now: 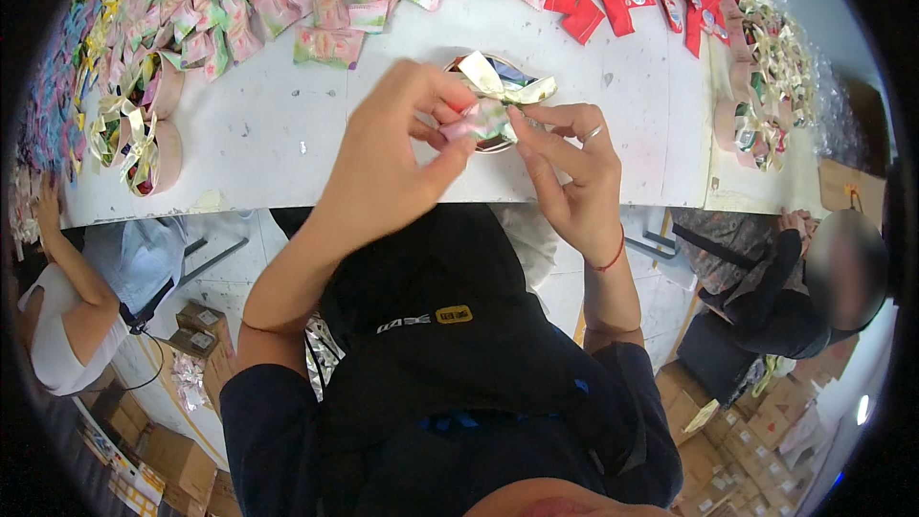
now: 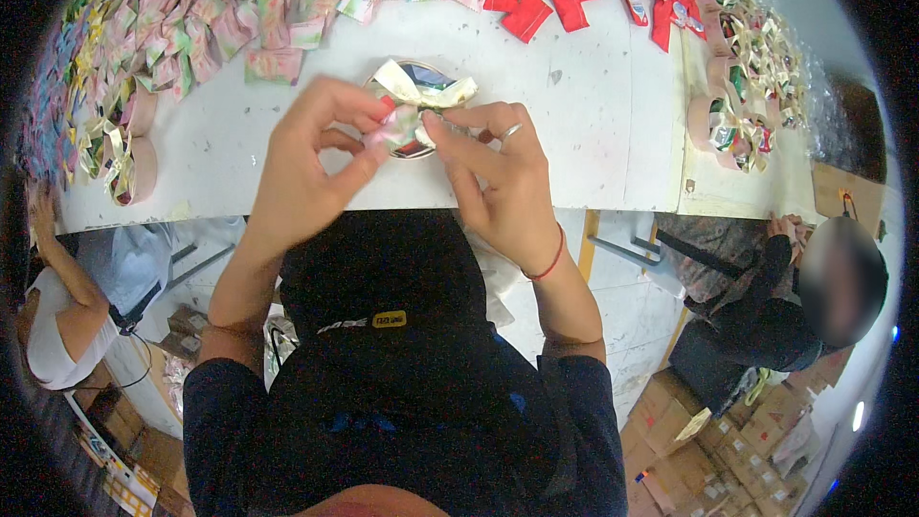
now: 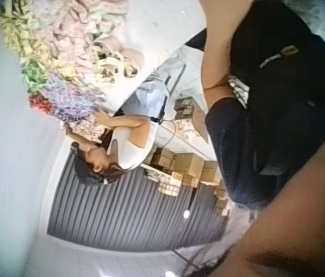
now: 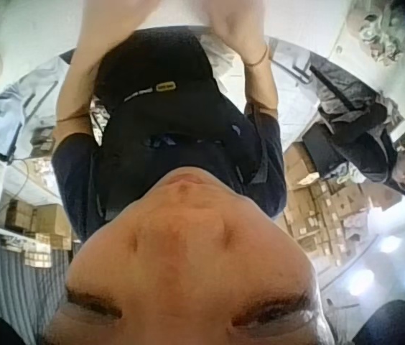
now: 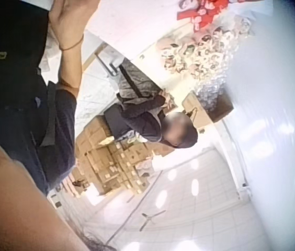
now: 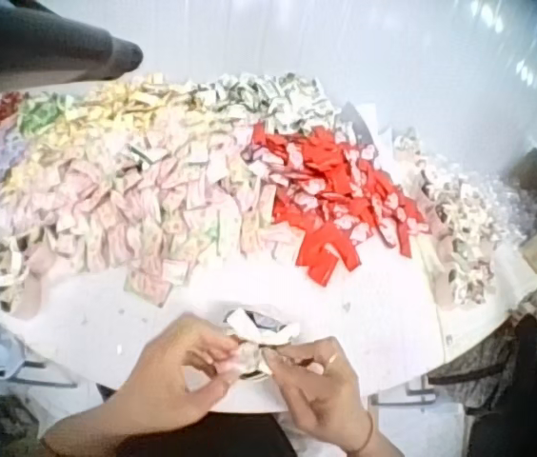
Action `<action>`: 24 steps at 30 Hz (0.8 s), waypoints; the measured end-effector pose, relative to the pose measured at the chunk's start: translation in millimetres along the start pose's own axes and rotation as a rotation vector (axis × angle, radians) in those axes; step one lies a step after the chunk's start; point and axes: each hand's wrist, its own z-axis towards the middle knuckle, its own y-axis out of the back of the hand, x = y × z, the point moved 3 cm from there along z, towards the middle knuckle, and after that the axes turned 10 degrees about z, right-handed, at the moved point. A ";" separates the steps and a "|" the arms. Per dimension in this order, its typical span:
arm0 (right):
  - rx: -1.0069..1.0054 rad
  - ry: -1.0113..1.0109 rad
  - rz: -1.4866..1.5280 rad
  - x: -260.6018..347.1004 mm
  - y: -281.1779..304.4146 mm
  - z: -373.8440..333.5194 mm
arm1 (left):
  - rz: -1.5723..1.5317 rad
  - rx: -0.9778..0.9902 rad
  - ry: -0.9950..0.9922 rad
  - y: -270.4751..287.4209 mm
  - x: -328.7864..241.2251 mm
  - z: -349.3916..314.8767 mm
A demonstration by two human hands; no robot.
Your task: The person repeatedly picks small wrapped items from piles on a table and places them into small round containers, then ties a ribbon around the top to form a bow. The person continues this process, filling multiple containers with assorted items and securing each with a ribbon.
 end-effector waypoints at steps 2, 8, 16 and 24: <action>-0.012 -0.008 0.004 2.8 -0.4 1.5 | -0.117 -0.023 0.143 0.4 -0.9 9.7; -0.083 0.023 0.046 -1.4 4.7 -2.4 | 0.331 0.119 -0.125 3.5 -15.6 31.9; 0.071 -0.092 0.244 -5.0 23.1 15.5 | 0.329 0.547 -0.144 -0.3 -20.9 65.7; 0.115 -0.032 0.074 -21.9 13.8 34.5 | 0.204 0.451 0.016 -1.6 10.6 63.1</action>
